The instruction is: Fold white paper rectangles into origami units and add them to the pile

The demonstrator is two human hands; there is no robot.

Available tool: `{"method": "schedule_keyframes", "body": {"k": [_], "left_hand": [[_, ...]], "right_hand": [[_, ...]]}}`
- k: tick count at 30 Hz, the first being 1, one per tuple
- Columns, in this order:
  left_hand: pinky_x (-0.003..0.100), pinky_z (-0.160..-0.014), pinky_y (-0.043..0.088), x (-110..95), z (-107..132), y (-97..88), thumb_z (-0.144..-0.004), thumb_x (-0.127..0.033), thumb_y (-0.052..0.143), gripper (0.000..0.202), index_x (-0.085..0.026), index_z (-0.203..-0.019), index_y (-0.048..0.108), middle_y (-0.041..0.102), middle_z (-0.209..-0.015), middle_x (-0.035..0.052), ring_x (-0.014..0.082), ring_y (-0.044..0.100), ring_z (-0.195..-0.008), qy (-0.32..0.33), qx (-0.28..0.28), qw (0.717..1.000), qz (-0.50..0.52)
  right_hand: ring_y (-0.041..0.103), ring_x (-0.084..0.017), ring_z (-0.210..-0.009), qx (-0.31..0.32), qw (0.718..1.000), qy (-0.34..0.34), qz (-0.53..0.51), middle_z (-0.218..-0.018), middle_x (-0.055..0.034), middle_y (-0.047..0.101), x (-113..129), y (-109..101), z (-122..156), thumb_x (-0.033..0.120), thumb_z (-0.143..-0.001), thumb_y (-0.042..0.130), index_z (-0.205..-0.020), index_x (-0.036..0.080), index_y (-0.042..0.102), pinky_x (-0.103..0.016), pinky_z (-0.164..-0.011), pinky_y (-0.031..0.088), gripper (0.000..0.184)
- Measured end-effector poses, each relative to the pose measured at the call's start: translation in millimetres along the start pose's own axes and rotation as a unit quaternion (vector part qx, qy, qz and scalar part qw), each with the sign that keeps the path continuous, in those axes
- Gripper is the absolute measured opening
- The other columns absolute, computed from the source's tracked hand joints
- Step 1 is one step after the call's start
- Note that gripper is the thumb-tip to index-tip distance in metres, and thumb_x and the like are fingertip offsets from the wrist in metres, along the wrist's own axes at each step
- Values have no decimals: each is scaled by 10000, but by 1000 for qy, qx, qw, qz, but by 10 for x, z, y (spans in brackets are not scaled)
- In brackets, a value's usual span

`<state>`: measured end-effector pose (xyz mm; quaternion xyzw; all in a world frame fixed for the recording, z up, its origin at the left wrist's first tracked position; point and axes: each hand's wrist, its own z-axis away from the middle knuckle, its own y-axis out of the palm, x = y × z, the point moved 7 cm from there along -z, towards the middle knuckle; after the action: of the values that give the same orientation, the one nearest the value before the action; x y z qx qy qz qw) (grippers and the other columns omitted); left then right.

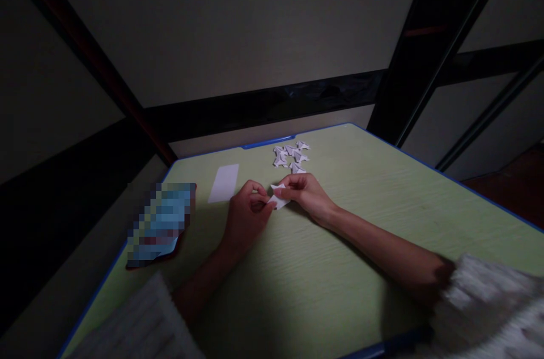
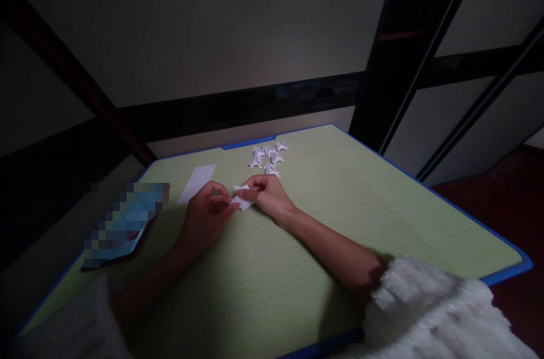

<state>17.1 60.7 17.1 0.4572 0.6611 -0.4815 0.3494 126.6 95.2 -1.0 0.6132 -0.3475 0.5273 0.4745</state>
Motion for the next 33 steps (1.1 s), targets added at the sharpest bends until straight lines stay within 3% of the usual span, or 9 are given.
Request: {"method": "schedule_keyframes", "body": {"k": [5, 21, 28, 33], "left_hand": [[206, -495, 444, -24, 14, -15, -598, -180, 563, 165, -190, -674, 416, 583, -571, -37, 124, 591, -541, 15, -11, 999, -38], [198, -488, 442, -102, 32, -48, -612, -168, 544, 134, -193, -653, 419, 569, -555, -44, 117, 584, -515, 30, -27, 993, -110], [196, -478, 437, -50, 17, -47, -573, -161, 571, 147, -188, -638, 441, 573, -531, -47, 115, 576, -502, 13, -28, 998, -56], [196, -467, 449, 76, -28, 51, -572, -219, 591, 113, -158, -577, 496, 582, -493, -28, 115, 576, -478, -67, 39, 996, 47]], "right_hand": [[423, -64, -458, -14, 1000, -24, 9, -468, 28, 532, 49, -22, -5, 175, -521, 606, -503, 117, 575, -214, -485, 284, 68], [428, -63, -473, 12, 1000, 4, -21, -492, 13, 547, -8, -7, -4, 199, -459, 687, -537, 101, 624, -218, -503, 295, 139], [434, -63, -485, 33, 999, -16, -9, -516, 10, 567, 3, 6, -7, 238, -506, 673, -590, 108, 652, -218, -513, 316, 156], [460, -78, -527, 51, 997, -50, 24, -561, 0, 586, 36, 21, -10, 247, -583, 620, -629, 116, 663, -230, -554, 340, 145]]}}
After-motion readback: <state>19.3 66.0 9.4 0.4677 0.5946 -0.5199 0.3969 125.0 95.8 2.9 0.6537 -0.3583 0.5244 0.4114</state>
